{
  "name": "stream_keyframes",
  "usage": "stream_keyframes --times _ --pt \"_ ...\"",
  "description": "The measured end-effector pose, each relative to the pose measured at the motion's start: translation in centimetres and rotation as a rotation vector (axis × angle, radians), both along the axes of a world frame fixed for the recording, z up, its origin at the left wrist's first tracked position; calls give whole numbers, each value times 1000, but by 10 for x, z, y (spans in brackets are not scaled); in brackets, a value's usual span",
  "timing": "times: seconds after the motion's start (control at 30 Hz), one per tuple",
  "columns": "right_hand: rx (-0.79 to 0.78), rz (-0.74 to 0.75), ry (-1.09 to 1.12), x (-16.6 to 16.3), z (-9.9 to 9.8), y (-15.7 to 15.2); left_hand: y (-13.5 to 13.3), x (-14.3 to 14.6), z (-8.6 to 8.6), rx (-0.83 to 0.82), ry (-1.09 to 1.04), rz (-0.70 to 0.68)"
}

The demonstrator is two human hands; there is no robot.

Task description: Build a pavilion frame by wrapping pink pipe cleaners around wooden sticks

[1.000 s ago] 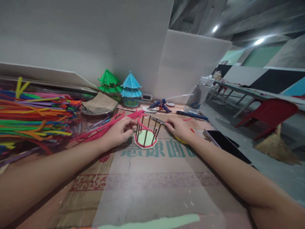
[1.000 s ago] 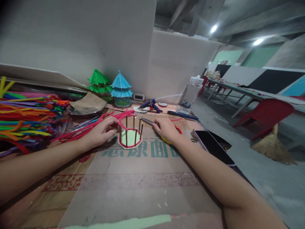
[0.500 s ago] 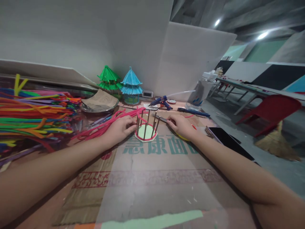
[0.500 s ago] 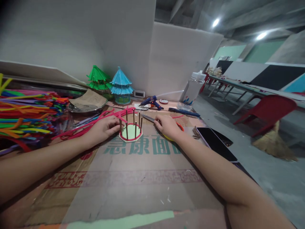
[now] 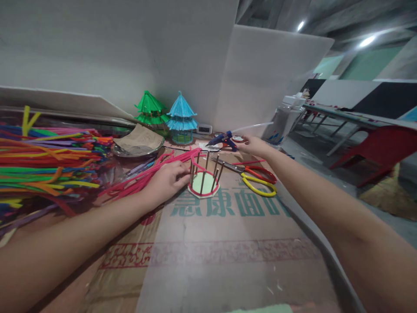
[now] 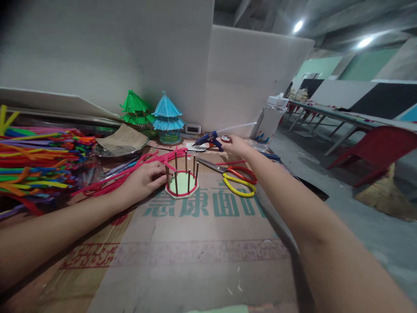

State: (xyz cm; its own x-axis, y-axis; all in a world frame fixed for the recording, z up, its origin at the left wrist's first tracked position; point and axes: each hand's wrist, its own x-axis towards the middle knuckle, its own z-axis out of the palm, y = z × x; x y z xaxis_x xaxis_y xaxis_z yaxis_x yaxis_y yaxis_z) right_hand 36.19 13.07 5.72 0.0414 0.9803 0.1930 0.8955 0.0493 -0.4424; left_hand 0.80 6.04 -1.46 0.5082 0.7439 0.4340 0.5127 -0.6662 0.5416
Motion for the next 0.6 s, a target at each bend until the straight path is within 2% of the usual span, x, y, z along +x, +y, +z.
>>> stream_keyframes --times 0.2,0.37,0.47,0.6 --pt "-43 71 29 -14 -18 28 2 1 -4 6 -12 5" --pt "14 35 85 -23 -27 32 0 1 -2 -15 -29 -5" --pt "52 31 160 -26 -23 25 -1 2 0 -23 -31 -2" --pt "74 114 317 -28 -5 1 -1 2 1 -12 -29 0"
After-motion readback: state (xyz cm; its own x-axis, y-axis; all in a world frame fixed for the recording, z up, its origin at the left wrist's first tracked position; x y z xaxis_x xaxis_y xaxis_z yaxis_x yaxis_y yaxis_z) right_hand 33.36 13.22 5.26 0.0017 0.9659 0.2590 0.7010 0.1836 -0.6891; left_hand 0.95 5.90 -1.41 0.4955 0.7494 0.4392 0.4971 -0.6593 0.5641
